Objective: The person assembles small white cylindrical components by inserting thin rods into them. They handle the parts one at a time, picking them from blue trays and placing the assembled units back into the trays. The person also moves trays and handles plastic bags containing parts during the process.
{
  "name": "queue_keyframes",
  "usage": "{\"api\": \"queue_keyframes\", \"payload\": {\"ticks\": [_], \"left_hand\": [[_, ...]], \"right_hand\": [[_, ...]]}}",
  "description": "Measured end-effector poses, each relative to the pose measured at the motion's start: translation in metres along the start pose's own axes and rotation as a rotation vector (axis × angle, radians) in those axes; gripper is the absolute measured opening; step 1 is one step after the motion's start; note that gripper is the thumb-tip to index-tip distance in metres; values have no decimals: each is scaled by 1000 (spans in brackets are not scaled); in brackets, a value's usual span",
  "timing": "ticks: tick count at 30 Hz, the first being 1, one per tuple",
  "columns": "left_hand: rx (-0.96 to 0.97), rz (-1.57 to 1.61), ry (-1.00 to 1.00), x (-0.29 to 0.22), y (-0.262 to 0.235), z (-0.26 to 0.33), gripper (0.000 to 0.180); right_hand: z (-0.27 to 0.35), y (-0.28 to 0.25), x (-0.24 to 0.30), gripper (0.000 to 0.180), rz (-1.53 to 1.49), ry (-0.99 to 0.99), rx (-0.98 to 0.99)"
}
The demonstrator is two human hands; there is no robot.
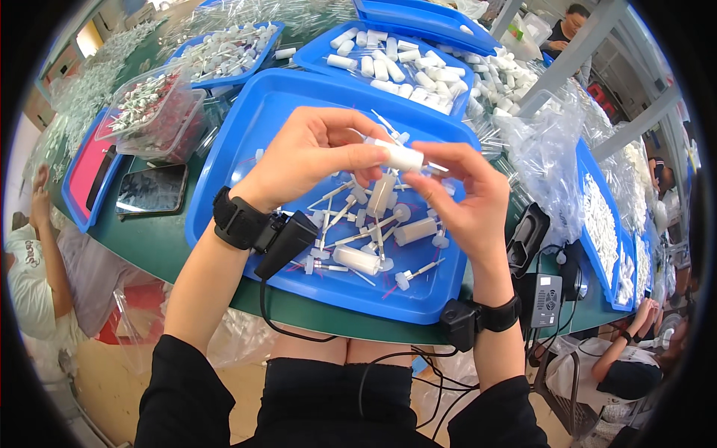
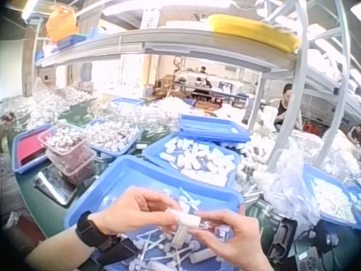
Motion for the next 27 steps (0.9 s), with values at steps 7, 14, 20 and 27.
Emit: {"api": "queue_keyframes", "payload": {"ticks": [7,14,20,27], "left_hand": [[-21,-143,26,3,0,-1,22],[-61,-169,100,-3,-2,-3,26],[-161,-136,171,-10,-3,-3,24],[-134,-65,231,-15,-1,1,23]], "right_hand": [[0,5,-3,26,25,12,-23],[2,9,-5,24,-205,80,-45],[4,8,9,24,-211,-15,26],[4,8,-1,24,-388,168,36]]}}
Point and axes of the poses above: each hand's wrist, its own z-axis away from the middle knuckle, its own y-axis out of the palm, x = y × z, the point moved 7 cm from there along -z, towards the middle knuckle, and after that the axes turned 11 degrees about y, right-handed, at the moved point
